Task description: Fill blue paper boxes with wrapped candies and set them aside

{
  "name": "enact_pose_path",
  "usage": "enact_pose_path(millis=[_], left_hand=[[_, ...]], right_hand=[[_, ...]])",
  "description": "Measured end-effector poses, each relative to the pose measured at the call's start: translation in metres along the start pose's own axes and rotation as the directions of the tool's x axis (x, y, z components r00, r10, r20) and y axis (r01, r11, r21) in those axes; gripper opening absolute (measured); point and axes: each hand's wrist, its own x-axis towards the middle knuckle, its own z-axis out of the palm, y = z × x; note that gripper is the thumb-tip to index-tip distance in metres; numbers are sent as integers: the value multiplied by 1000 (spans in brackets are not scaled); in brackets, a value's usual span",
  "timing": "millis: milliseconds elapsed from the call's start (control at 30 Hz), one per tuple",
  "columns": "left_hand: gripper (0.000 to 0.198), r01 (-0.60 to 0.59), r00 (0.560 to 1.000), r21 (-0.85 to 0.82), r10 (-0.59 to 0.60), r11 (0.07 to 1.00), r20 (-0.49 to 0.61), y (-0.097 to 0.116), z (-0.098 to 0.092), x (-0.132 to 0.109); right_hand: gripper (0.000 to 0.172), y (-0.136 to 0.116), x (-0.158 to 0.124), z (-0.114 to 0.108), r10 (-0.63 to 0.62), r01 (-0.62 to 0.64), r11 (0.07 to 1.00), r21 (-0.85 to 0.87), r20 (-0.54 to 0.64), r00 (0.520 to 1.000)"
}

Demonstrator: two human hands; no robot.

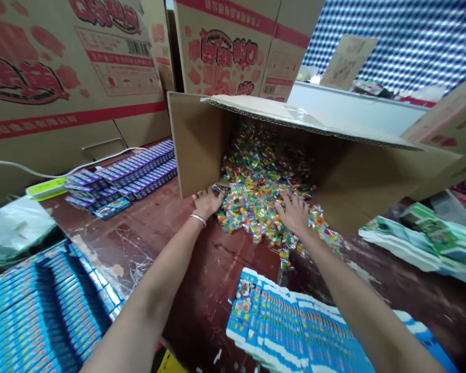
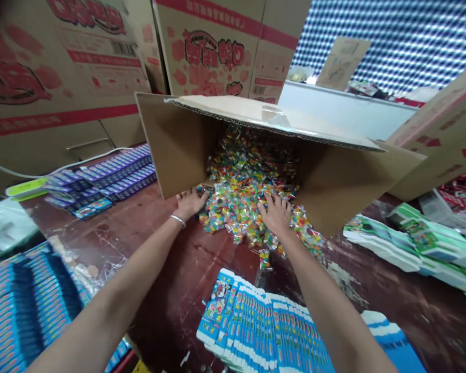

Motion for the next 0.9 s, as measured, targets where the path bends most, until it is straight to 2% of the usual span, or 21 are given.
enact_pose_path(millis=[167, 267, 433, 667, 800, 900], left_hand=[[66, -155, 978, -69, 163, 985, 128, -18, 1, 33], [67, -209, 964, -85, 219, 974, 149, -20, 1, 36], [61, -311, 937, -84, 321, 947, 138, -14, 1, 9], [55, -371, 915, -88, 380, 925, 134, -6, 4, -32], [52, -387, 913, -94, 395, 917, 104, -7, -7, -51], [53, -376, 923, -100, 382, 921, 42, -11, -27, -66]], right_hand=[[54, 3, 4, 0, -6, 5, 1000, 9, 51, 999], [52, 3, 4, -2, 2, -4, 1000, 27, 93, 996], [48, -1, 0, -6, -21, 8, 998, 70, 191, 981], [50, -15, -17, -20, -18, -5, 996, 85, 267, 964], [49, -24, -24, -38, -20, -11, 995, 100, 301, 954], [47, -26, -25, -61, -42, 3, 992, 126, 305, 951]])
